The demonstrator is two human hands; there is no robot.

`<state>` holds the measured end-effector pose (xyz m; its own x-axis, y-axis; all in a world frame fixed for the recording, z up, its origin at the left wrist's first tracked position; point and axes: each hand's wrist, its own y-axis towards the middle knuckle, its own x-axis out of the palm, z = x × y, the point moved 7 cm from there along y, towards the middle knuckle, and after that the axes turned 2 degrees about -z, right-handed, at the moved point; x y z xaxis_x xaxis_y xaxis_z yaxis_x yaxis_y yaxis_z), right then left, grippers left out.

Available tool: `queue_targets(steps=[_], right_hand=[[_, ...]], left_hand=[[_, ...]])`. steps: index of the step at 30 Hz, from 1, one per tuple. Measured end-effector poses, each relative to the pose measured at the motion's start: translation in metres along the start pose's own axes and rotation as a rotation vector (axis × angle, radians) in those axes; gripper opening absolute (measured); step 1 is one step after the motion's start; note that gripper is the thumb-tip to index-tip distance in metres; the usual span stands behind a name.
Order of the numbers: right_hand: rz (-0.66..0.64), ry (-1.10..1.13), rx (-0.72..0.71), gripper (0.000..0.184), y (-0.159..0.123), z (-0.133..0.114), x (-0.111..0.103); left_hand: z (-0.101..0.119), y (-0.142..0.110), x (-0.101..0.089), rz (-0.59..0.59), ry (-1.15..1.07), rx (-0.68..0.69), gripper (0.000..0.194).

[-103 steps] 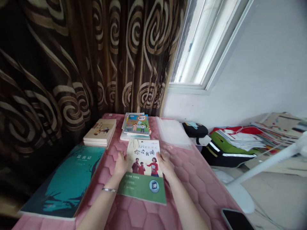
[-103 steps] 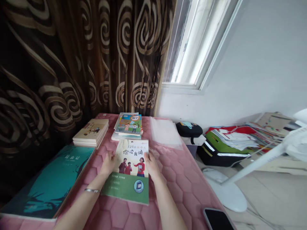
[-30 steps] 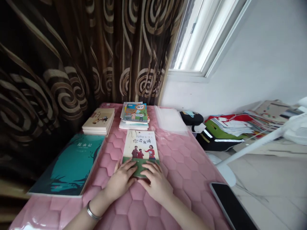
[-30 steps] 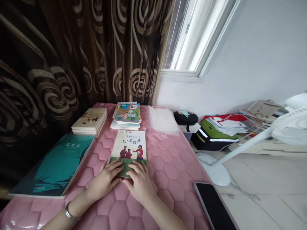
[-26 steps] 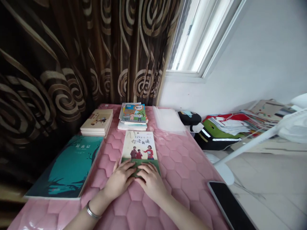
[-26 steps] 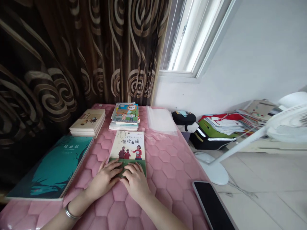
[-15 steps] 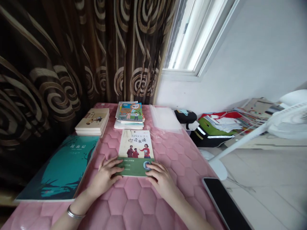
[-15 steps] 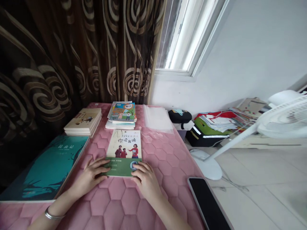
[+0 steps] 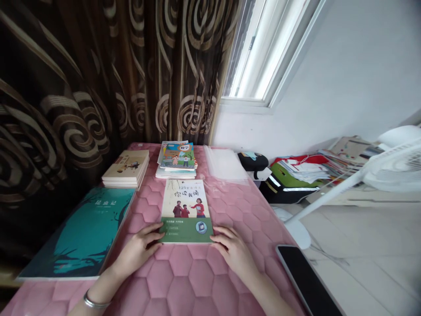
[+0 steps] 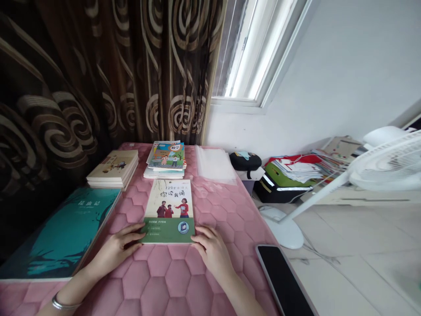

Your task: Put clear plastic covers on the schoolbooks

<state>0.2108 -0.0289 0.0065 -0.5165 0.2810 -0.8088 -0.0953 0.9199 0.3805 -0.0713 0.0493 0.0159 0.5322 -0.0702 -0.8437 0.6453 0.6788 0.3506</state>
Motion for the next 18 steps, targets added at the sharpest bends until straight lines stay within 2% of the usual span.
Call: queue_targets(steps=[4, 7, 12, 14, 18], right_hand=[[0.003, -0.024, -0.017, 0.019, 0.000, -0.006, -0.003], [-0.017, -0.080, 0.012, 0.014, 0.005, -0.020, -0.003], [-0.108, -0.108, -0.033, 0.011, 0.024, -0.059, 0.019], [-0.126, -0.108, -0.070, 0.011, 0.031, -0.072, 0.029], [-0.125, -0.099, -0.083, 0.009, 0.036, -0.073, 0.037]], left_hand=[[0.006, 0.003, -0.006, -0.010, 0.109, -0.022, 0.019], [0.022, 0.008, -0.005, -0.019, 0.208, -0.057, 0.020], [0.064, 0.030, 0.018, -0.058, 0.191, 0.013, 0.020], [0.074, 0.037, 0.026, -0.054, 0.169, 0.048, 0.018], [0.070, 0.039, 0.027, -0.027, 0.155, 0.064, 0.017]])
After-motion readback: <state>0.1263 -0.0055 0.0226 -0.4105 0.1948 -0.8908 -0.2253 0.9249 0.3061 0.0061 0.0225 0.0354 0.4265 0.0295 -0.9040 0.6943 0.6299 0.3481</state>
